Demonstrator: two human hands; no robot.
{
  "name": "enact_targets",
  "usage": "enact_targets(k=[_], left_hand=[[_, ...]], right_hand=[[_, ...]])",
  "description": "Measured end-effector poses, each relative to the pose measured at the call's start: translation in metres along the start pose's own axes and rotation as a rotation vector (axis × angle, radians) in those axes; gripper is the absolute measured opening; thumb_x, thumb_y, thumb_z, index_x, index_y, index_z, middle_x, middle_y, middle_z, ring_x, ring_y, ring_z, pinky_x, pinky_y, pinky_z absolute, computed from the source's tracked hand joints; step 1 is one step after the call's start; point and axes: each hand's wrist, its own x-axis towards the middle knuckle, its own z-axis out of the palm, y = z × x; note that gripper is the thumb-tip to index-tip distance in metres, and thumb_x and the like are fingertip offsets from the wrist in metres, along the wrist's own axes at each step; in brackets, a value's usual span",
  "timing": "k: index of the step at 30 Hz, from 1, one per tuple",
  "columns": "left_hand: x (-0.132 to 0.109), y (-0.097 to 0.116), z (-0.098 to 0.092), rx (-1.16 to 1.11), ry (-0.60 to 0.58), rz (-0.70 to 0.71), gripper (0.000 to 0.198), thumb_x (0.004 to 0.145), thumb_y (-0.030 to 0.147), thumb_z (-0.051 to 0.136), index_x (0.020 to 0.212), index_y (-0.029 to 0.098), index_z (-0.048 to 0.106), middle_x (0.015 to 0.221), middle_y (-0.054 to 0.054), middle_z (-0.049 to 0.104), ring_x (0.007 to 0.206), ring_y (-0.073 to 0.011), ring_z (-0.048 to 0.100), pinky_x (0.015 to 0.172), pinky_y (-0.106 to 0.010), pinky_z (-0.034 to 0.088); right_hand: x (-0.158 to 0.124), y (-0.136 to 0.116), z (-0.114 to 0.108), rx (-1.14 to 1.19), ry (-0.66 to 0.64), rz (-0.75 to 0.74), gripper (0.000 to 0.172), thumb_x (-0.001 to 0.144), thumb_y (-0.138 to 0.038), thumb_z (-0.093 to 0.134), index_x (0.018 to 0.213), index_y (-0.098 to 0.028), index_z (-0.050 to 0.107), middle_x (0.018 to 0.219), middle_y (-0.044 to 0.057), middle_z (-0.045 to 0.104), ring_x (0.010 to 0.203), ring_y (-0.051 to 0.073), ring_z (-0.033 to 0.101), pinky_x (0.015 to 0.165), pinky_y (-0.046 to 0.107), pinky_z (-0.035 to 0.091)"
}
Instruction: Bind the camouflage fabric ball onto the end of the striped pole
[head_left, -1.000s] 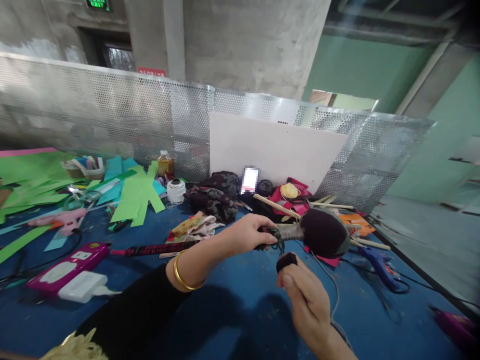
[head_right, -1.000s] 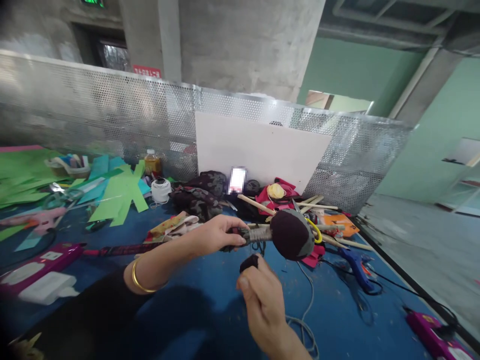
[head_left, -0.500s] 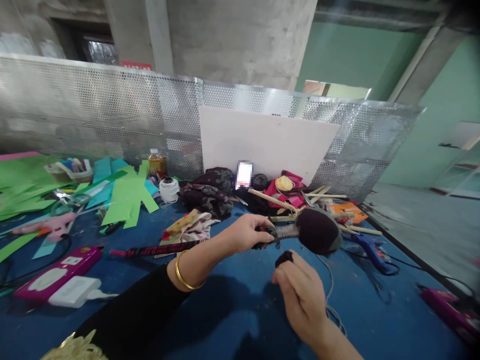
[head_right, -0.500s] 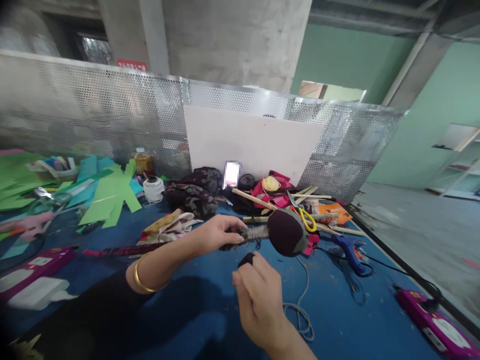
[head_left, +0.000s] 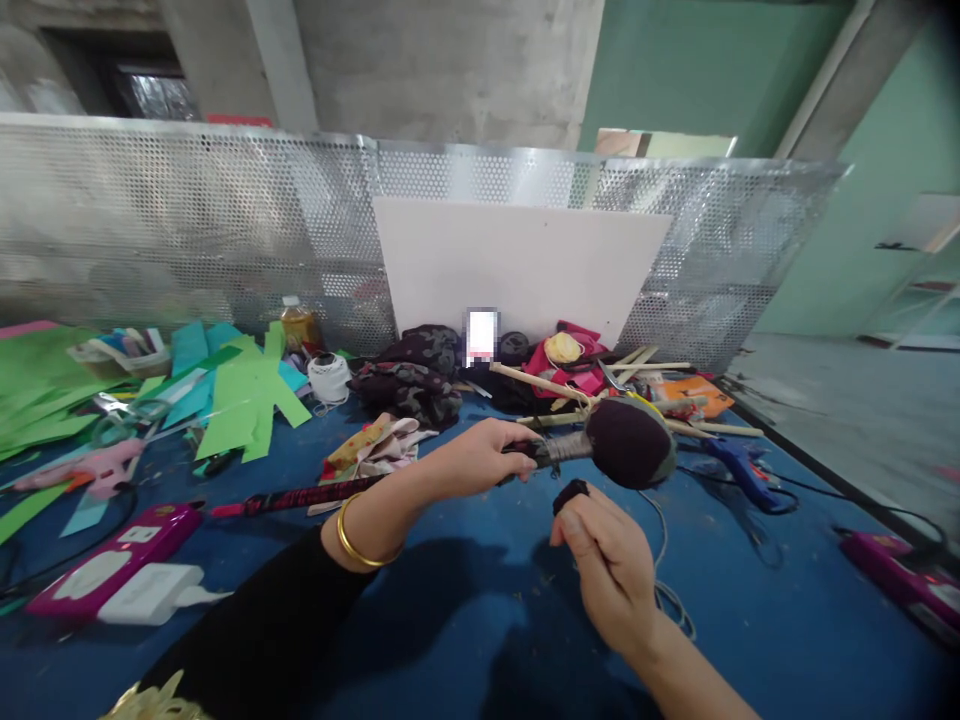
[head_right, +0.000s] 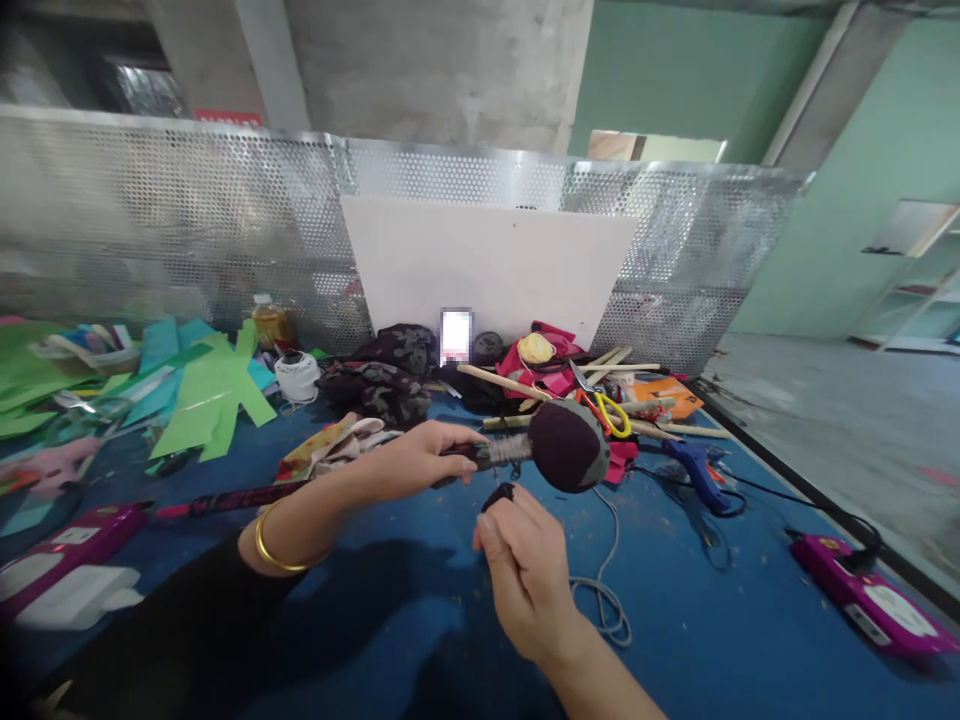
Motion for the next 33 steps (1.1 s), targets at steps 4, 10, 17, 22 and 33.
enact_targets(k=[4,10,17,22,33], left_hand=[[-0.001,0.000,-0.002,0.015,0.048,0.002,0.030,0.077,0.023,0.053,0.106,0.015,0.057,0.072,0.002,0.058,0.060,-0.0101,0.047,0.055,-0.020,0.038],[0.001,-0.004,0.002,0.071,0.051,-0.042,0.027,0.076,0.024,0.052,0.101,0.018,0.058,0.069,0.002,0.057,0.055,-0.0104,0.051,0.055,-0.022,0.041],[0.001,-0.003,0.001,0.077,0.058,-0.085,0.026,0.077,0.026,0.051,0.102,0.019,0.056,0.068,0.003,0.056,0.054,-0.0109,0.050,0.053,-0.022,0.040],[0.001,0.000,0.002,0.004,0.119,-0.072,0.029,0.075,0.022,0.056,0.103,0.018,0.053,0.077,0.002,0.058,0.065,-0.0113,0.050,0.061,-0.023,0.039],[0.005,-0.003,0.013,-0.043,0.168,-0.057,0.020,0.069,0.017,0.056,0.089,0.016,0.056,0.068,0.004,0.051,0.055,-0.0080,0.041,0.052,-0.021,0.032]], right_hand=[[-0.001,0.000,-0.002,0.002,-0.013,0.006,0.026,0.093,-0.011,0.036,0.070,-0.019,0.046,0.062,0.000,0.047,0.062,0.013,0.045,0.057,0.027,0.033],[0.003,-0.005,-0.004,-0.016,-0.029,-0.013,0.023,0.091,-0.010,0.037,0.073,-0.019,0.048,0.064,0.001,0.050,0.063,0.014,0.047,0.057,0.027,0.035],[0.002,-0.002,-0.005,0.001,-0.007,0.024,0.024,0.092,-0.011,0.038,0.072,-0.020,0.049,0.062,0.000,0.048,0.061,0.014,0.046,0.057,0.026,0.034],[0.002,-0.002,-0.005,0.065,0.044,0.087,0.027,0.093,-0.015,0.038,0.070,-0.019,0.050,0.063,0.000,0.052,0.060,0.012,0.049,0.057,0.024,0.036],[0.020,-0.009,-0.015,0.119,-0.015,0.178,0.031,0.095,-0.024,0.039,0.069,-0.019,0.055,0.071,0.002,0.062,0.068,0.014,0.059,0.066,0.025,0.043]])
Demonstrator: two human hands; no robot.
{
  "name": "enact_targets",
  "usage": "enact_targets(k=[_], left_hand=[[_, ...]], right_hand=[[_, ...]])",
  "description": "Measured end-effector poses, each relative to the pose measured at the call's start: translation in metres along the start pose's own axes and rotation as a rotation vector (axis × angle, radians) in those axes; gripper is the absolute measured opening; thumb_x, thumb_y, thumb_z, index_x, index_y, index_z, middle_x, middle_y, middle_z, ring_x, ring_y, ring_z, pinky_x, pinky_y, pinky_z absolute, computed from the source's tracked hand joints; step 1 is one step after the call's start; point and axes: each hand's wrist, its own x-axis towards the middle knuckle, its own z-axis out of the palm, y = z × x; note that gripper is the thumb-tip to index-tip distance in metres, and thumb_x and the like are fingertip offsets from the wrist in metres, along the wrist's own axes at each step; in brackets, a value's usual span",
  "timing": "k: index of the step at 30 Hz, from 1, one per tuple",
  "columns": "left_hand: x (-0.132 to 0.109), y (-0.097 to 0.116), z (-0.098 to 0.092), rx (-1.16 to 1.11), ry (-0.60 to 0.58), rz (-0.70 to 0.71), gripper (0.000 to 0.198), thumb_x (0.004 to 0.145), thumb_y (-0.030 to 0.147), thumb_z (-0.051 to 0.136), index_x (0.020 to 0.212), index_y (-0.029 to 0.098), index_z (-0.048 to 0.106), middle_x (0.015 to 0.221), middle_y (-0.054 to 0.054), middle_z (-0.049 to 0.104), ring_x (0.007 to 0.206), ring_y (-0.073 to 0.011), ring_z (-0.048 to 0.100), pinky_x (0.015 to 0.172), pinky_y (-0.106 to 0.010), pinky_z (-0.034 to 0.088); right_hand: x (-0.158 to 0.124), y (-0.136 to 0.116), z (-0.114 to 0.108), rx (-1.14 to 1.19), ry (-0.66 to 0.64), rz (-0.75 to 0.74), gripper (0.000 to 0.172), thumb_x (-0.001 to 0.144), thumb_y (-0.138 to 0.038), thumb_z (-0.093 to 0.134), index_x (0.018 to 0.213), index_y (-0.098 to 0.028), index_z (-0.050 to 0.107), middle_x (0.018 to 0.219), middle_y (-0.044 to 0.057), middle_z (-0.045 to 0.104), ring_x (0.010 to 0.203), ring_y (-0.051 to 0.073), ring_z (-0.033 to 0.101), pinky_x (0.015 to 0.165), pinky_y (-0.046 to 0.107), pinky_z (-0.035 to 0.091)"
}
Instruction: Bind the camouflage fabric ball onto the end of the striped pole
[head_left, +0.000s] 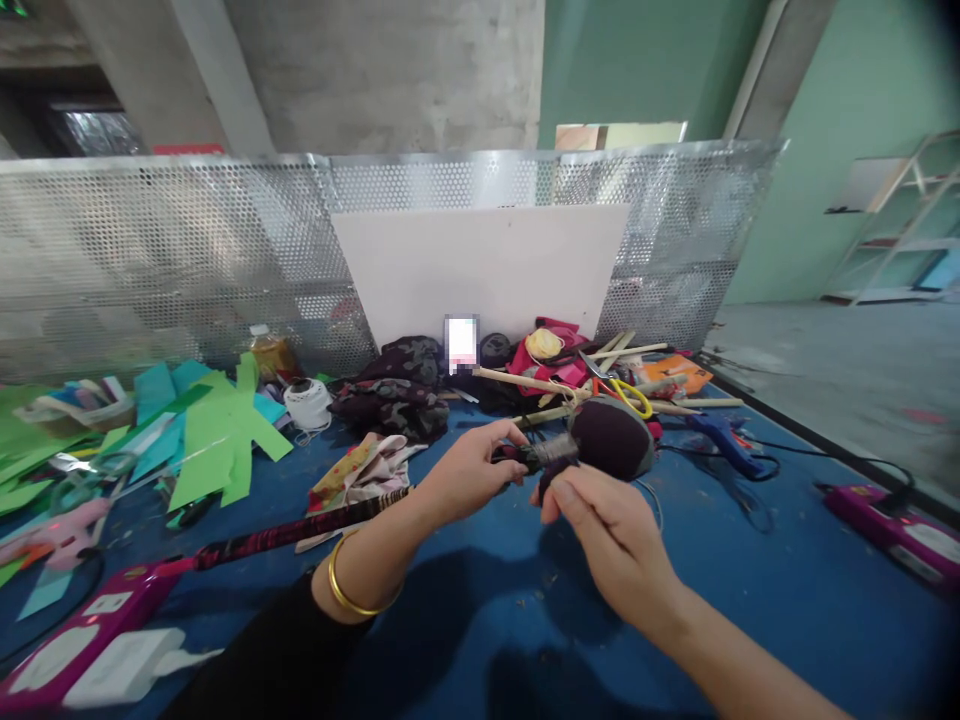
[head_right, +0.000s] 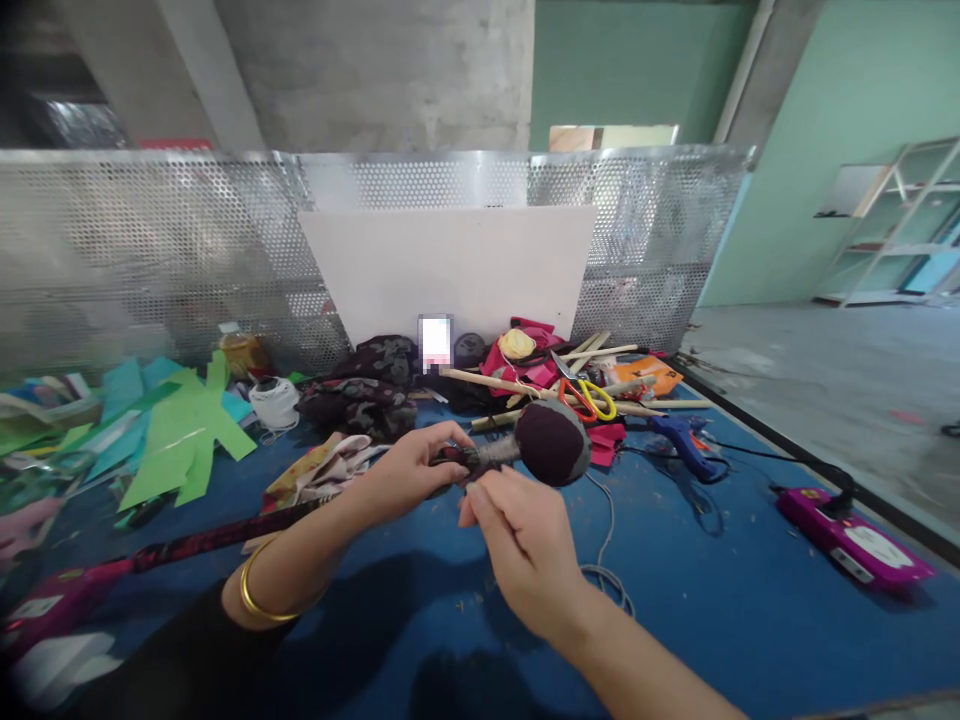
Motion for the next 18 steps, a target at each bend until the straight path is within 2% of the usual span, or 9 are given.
enact_targets(k=[5,9,13,18], left_hand=[[-0.002,0.004,-0.003,0.172,0.008,0.050,0.017,0.070,0.017,0.054,0.086,0.018,0.059,0.067,0.004,0.052,0.060,-0.0105,0.042,0.057,-0.022,0.034],[-0.005,0.007,-0.004,0.300,0.049,0.076,0.018,0.071,0.022,0.056,0.089,0.020,0.060,0.072,0.003,0.058,0.066,-0.0136,0.049,0.063,-0.023,0.038],[-0.006,0.008,-0.001,0.357,0.057,0.100,0.023,0.073,0.022,0.055,0.095,0.023,0.062,0.083,0.001,0.064,0.078,-0.0173,0.057,0.070,-0.025,0.042],[-0.008,0.009,0.003,0.507,0.077,0.069,0.021,0.075,0.022,0.055,0.096,0.024,0.060,0.086,0.000,0.067,0.080,-0.0193,0.061,0.069,-0.025,0.042]], right_hand=[[0.031,-0.007,-0.012,0.050,0.015,0.090,0.033,0.094,-0.029,0.041,0.067,-0.018,0.058,0.070,0.002,0.062,0.071,0.015,0.059,0.070,0.025,0.044],[0.051,-0.006,-0.016,-0.088,0.011,0.138,0.032,0.091,-0.028,0.044,0.067,-0.018,0.061,0.068,0.000,0.064,0.063,0.013,0.057,0.061,0.025,0.041],[0.062,-0.002,-0.018,-0.190,-0.055,0.206,0.033,0.089,-0.028,0.044,0.065,-0.018,0.064,0.068,0.001,0.067,0.066,0.015,0.059,0.064,0.026,0.041],[0.068,0.002,-0.021,-0.254,-0.063,0.234,0.034,0.088,-0.029,0.045,0.061,-0.018,0.062,0.062,0.001,0.064,0.061,0.015,0.057,0.060,0.026,0.039]])
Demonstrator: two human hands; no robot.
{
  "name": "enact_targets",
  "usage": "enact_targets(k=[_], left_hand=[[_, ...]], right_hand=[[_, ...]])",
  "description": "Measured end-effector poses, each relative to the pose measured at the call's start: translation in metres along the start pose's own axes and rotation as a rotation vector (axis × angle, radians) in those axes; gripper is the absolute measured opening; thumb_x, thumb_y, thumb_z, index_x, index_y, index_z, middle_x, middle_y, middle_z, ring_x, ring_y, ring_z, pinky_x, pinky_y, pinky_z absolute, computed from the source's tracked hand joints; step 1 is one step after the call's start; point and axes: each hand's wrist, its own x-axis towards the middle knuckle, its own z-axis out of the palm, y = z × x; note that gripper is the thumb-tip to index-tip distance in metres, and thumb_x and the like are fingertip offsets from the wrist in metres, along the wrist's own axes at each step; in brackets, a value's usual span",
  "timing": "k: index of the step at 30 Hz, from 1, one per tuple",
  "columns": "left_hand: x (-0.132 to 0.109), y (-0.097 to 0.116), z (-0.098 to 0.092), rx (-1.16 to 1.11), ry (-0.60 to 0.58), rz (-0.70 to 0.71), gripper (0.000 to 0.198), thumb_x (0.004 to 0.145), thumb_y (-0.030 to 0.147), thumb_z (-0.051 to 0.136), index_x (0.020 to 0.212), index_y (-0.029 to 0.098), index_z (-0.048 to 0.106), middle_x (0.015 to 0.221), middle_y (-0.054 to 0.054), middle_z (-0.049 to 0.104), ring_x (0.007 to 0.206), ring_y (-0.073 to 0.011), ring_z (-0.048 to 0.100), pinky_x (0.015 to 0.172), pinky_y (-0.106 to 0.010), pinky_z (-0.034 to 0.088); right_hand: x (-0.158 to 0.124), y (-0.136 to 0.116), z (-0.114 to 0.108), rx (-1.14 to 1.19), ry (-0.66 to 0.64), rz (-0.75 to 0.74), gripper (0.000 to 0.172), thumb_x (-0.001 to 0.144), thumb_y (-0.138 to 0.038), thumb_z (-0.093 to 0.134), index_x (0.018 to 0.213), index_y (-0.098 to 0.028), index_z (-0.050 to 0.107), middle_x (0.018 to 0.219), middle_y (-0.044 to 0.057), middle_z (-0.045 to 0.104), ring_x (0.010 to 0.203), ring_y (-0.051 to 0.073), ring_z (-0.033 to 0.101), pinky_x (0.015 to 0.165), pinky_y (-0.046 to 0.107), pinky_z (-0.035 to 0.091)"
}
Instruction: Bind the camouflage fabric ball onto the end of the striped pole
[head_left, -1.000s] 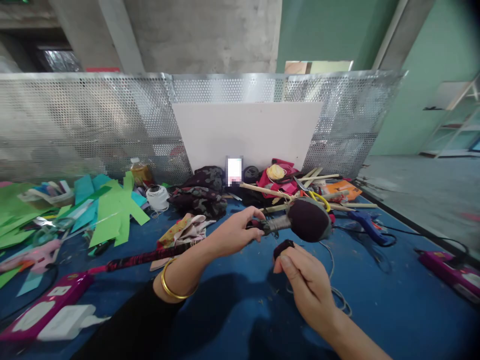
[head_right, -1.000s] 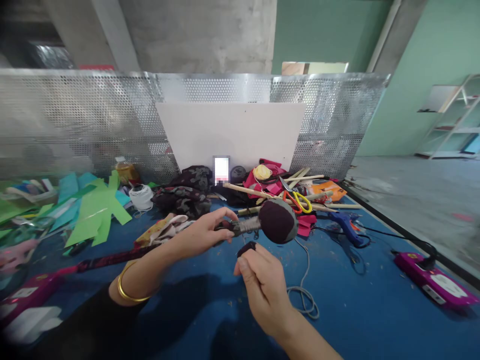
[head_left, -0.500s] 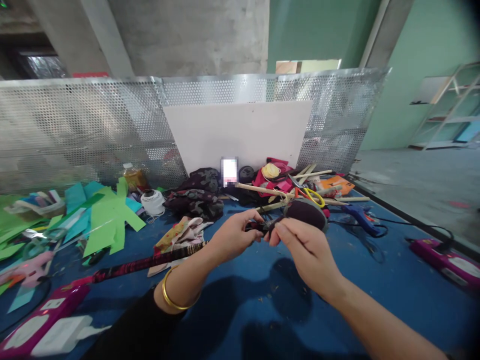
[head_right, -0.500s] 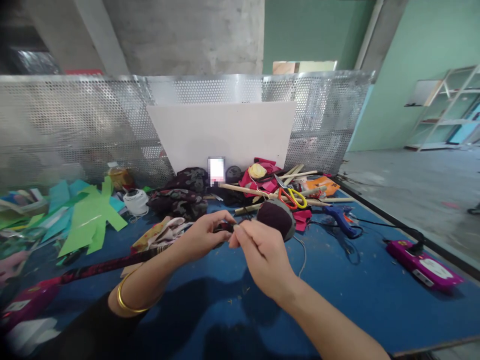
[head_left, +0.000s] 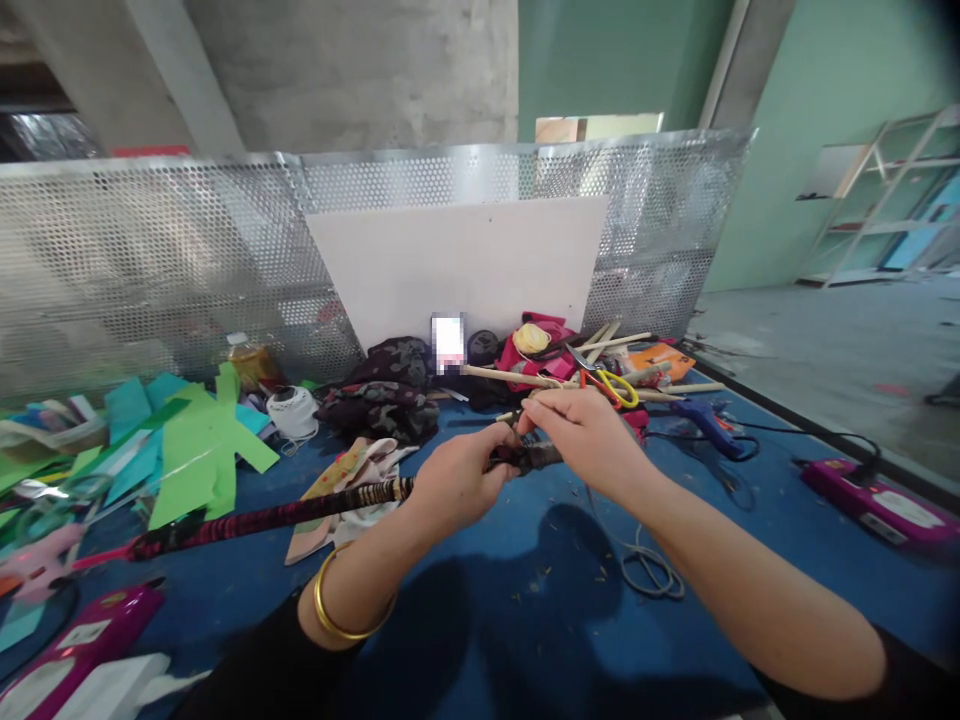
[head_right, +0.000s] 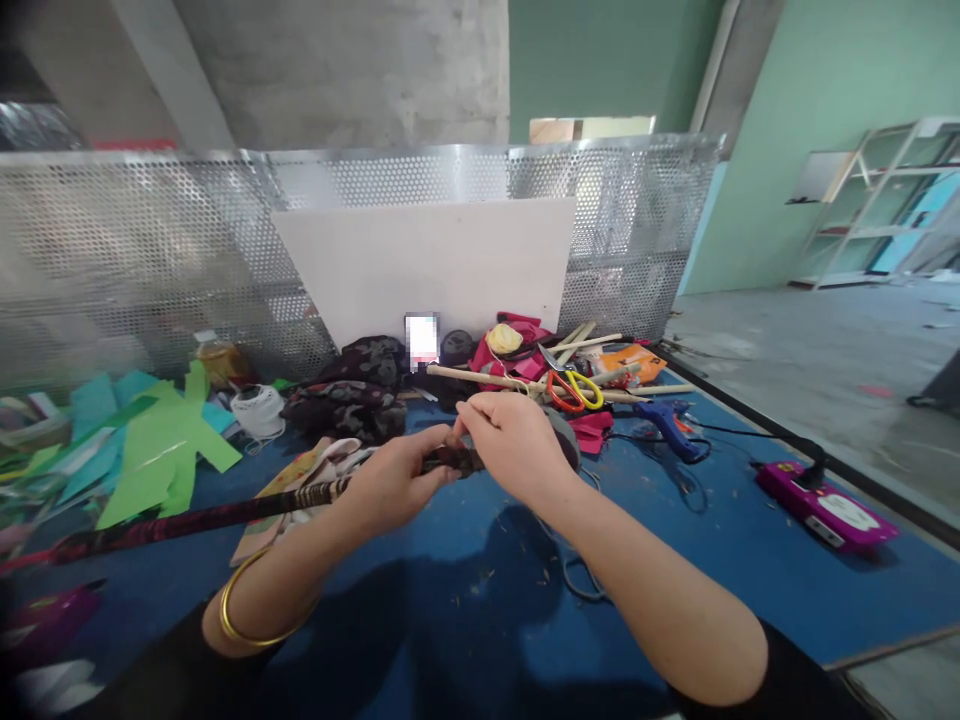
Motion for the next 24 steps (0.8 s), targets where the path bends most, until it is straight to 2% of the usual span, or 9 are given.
enact_targets(k=[5,14,20,24], left_hand=[[-0.003,0.001,0.004,0.205,-0.003,0.062,0.020,0.080,0.025,0.053,0.100,0.025,0.058,0.083,0.000,0.069,0.080,-0.0219,0.064,0.061,-0.026,0.038],[-0.001,0.004,0.009,0.539,-0.060,0.258,0.020,0.085,0.022,0.047,0.104,0.021,0.051,0.087,-0.002,0.068,0.077,-0.0234,0.065,0.057,-0.029,0.039],[-0.001,0.003,0.015,0.632,-0.019,0.300,0.028,0.088,0.022,0.045,0.116,0.021,0.044,0.085,-0.003,0.067,0.074,-0.0234,0.065,0.054,-0.029,0.040],[0.000,0.001,0.019,0.657,-0.012,0.343,0.024,0.087,0.020,0.045,0.111,0.024,0.047,0.085,-0.001,0.066,0.075,-0.0227,0.064,0.055,-0.029,0.041]], right_hand=[[0.006,0.007,0.000,-0.091,-0.026,0.003,0.033,0.085,-0.028,0.045,0.057,-0.018,0.060,0.056,0.000,0.059,0.059,0.014,0.054,0.062,0.026,0.039],[0.019,0.027,0.006,-0.023,-0.151,0.099,0.033,0.082,-0.027,0.048,0.055,-0.019,0.066,0.060,0.001,0.067,0.061,0.015,0.060,0.065,0.024,0.044],[0.020,0.035,0.007,0.015,-0.159,0.147,0.033,0.081,-0.028,0.047,0.056,-0.018,0.066,0.061,0.002,0.067,0.060,0.015,0.059,0.061,0.025,0.043],[0.019,0.038,0.009,0.056,-0.171,0.176,0.030,0.078,-0.024,0.048,0.055,-0.018,0.067,0.060,0.002,0.067,0.062,0.015,0.061,0.062,0.025,0.044]])
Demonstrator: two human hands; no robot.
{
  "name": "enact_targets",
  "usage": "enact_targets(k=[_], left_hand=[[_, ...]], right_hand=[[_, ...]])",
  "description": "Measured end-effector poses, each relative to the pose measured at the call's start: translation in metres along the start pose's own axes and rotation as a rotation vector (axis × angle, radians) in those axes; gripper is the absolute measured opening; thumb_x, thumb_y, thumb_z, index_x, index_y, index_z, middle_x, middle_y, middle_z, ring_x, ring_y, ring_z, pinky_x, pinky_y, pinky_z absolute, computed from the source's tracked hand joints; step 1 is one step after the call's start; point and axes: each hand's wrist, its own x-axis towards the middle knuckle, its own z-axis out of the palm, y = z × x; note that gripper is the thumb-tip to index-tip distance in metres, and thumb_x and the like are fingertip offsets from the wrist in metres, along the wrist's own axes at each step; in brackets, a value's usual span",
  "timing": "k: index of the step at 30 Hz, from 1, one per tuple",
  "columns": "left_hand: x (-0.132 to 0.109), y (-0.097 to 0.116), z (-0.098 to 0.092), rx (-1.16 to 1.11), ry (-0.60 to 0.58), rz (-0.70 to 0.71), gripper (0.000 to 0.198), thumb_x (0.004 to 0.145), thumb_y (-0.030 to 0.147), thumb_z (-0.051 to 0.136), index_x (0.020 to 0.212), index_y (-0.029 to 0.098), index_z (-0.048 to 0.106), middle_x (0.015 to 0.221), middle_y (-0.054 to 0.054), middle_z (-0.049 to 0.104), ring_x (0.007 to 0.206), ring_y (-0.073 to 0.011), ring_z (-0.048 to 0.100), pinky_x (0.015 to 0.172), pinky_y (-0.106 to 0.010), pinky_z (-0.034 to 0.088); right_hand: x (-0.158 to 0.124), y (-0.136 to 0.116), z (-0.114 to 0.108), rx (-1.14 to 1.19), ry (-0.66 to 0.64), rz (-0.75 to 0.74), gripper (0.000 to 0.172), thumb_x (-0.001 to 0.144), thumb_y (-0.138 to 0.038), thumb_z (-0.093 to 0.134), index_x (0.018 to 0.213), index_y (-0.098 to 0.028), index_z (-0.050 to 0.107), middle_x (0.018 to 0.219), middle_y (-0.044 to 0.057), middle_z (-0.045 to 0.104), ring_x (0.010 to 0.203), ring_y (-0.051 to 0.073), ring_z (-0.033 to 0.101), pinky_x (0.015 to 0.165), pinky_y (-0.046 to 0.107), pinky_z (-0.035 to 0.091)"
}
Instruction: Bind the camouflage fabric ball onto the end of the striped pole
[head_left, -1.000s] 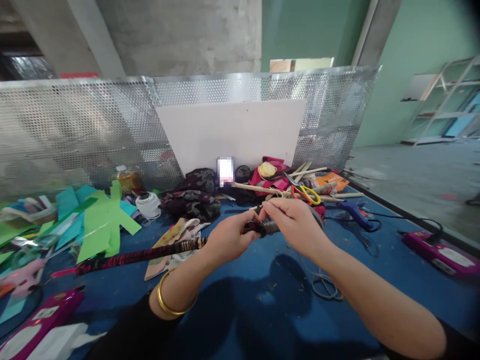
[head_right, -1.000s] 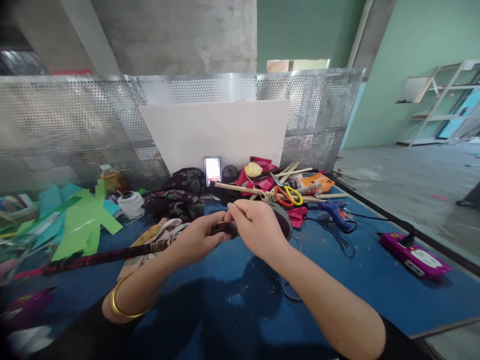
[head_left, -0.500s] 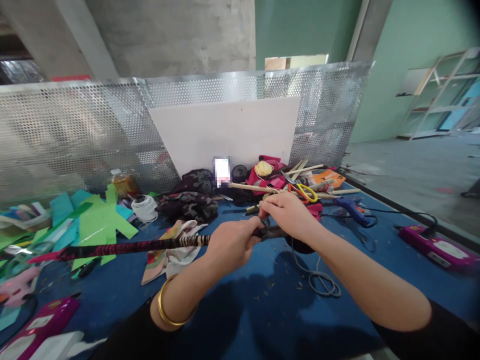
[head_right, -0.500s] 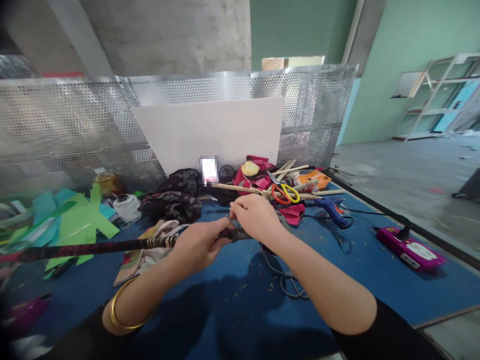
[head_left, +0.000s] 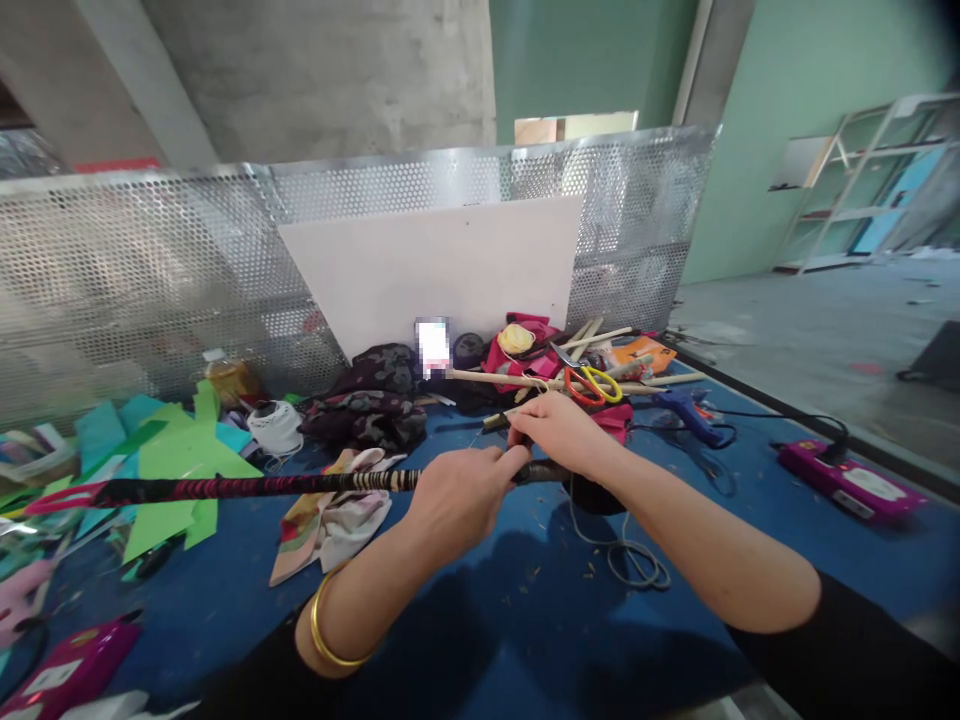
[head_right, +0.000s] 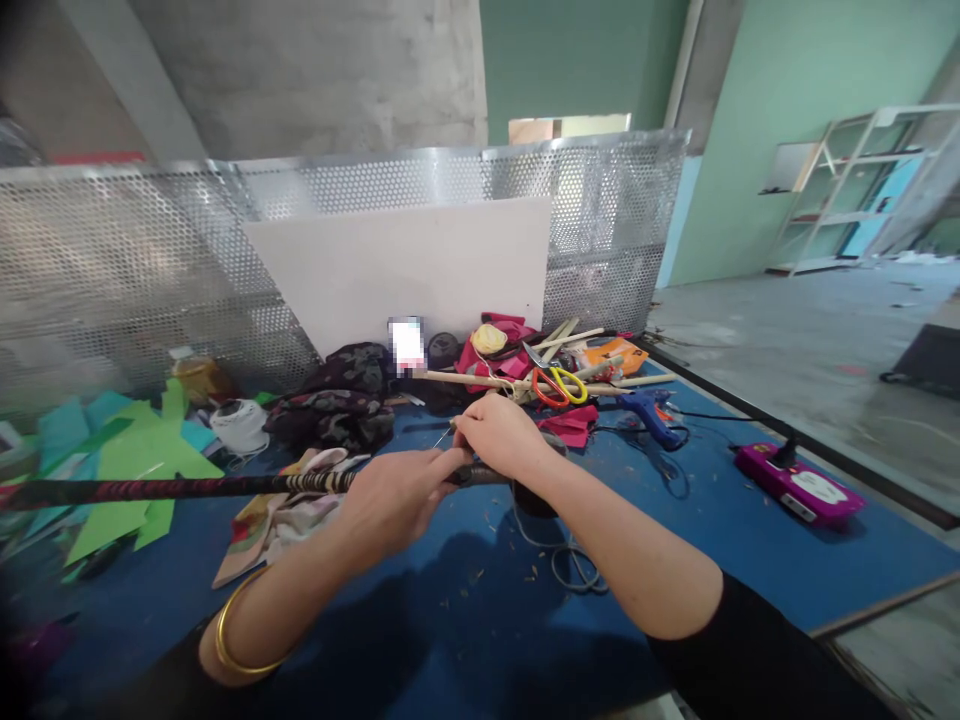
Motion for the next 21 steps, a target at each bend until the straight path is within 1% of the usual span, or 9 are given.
enact_targets(k=[4,6,8,10,12,14,17,19,21], left_hand=[[0.001,-0.001,0.001,0.006,0.010,-0.021,0.023,0.085,0.016,0.047,0.105,0.025,0.052,0.086,-0.001,0.066,0.077,-0.0210,0.064,0.055,-0.027,0.039],[0.000,-0.003,0.000,-0.012,0.020,-0.055,0.023,0.086,0.018,0.047,0.106,0.026,0.054,0.086,-0.001,0.066,0.076,-0.0201,0.064,0.054,-0.026,0.038],[-0.001,-0.006,-0.003,-0.054,0.025,-0.091,0.024,0.087,0.020,0.047,0.107,0.027,0.055,0.088,0.000,0.068,0.078,-0.0197,0.065,0.056,-0.026,0.038],[-0.003,-0.010,-0.006,-0.114,0.026,-0.119,0.024,0.086,0.021,0.048,0.108,0.028,0.057,0.092,0.001,0.069,0.082,-0.0198,0.065,0.060,-0.026,0.040],[-0.004,-0.014,-0.010,-0.182,0.025,-0.136,0.026,0.085,0.021,0.049,0.108,0.029,0.058,0.097,0.001,0.070,0.087,-0.0201,0.065,0.066,-0.026,0.041],[-0.005,-0.017,-0.014,-0.248,0.028,-0.155,0.027,0.085,0.021,0.050,0.108,0.030,0.060,0.099,0.002,0.071,0.088,-0.0199,0.064,0.067,-0.026,0.040],[-0.007,-0.021,-0.022,-0.365,0.008,-0.180,0.028,0.082,0.020,0.052,0.106,0.031,0.063,0.091,0.003,0.071,0.081,-0.0181,0.064,0.064,-0.025,0.037],[-0.008,-0.024,-0.027,-0.468,-0.013,-0.191,0.029,0.079,0.020,0.055,0.105,0.031,0.064,0.086,0.004,0.070,0.076,-0.0166,0.062,0.062,-0.024,0.036],[-0.010,-0.027,-0.031,-0.594,-0.013,-0.204,0.029,0.077,0.020,0.057,0.103,0.029,0.065,0.087,0.003,0.069,0.077,-0.0159,0.060,0.064,-0.023,0.037]], right_hand=[[0.000,-0.001,0.003,0.087,0.003,0.040,0.029,0.077,-0.024,0.049,0.053,-0.017,0.064,0.059,0.003,0.066,0.061,0.014,0.061,0.058,0.022,0.045],[-0.003,-0.005,0.000,0.155,0.025,0.065,0.030,0.079,-0.026,0.048,0.053,-0.017,0.060,0.064,0.004,0.067,0.061,0.013,0.062,0.053,0.021,0.046],[-0.010,-0.009,-0.011,0.223,0.052,0.087,0.029,0.080,-0.028,0.045,0.055,-0.017,0.055,0.067,0.004,0.067,0.061,0.013,0.063,0.050,0.020,0.047],[-0.020,-0.011,-0.029,0.273,0.081,0.115,0.026,0.081,-0.030,0.045,0.061,-0.017,0.054,0.056,0.002,0.062,0.051,0.012,0.059,0.044,0.019,0.044],[-0.030,-0.007,-0.050,0.307,0.118,0.153,0.026,0.080,-0.038,0.050,0.067,-0.017,0.058,0.040,-0.003,0.049,0.034,0.009,0.045,0.033,0.017,0.032],[-0.036,0.004,-0.071,0.335,0.173,0.154,0.029,0.076,-0.043,0.058,0.066,-0.015,0.060,0.039,-0.005,0.042,0.032,0.005,0.036,0.031,0.017,0.023],[-0.036,0.029,-0.088,0.348,0.238,0.185,0.034,0.070,-0.048,0.063,0.065,-0.015,0.059,0.045,-0.004,0.046,0.034,0.004,0.033,0.032,0.018,0.019],[-0.032,0.048,-0.089,0.285,0.259,0.183,0.036,0.072,-0.052,0.058,0.066,-0.017,0.058,0.047,-0.002,0.049,0.034,0.006,0.033,0.032,0.019,0.018],[-0.027,0.066,-0.081,0.162,0.265,0.160,0.039,0.078,-0.054,0.047,0.069,-0.017,0.058,0.049,0.000,0.051,0.034,0.008,0.036,0.032,0.022,0.022]])
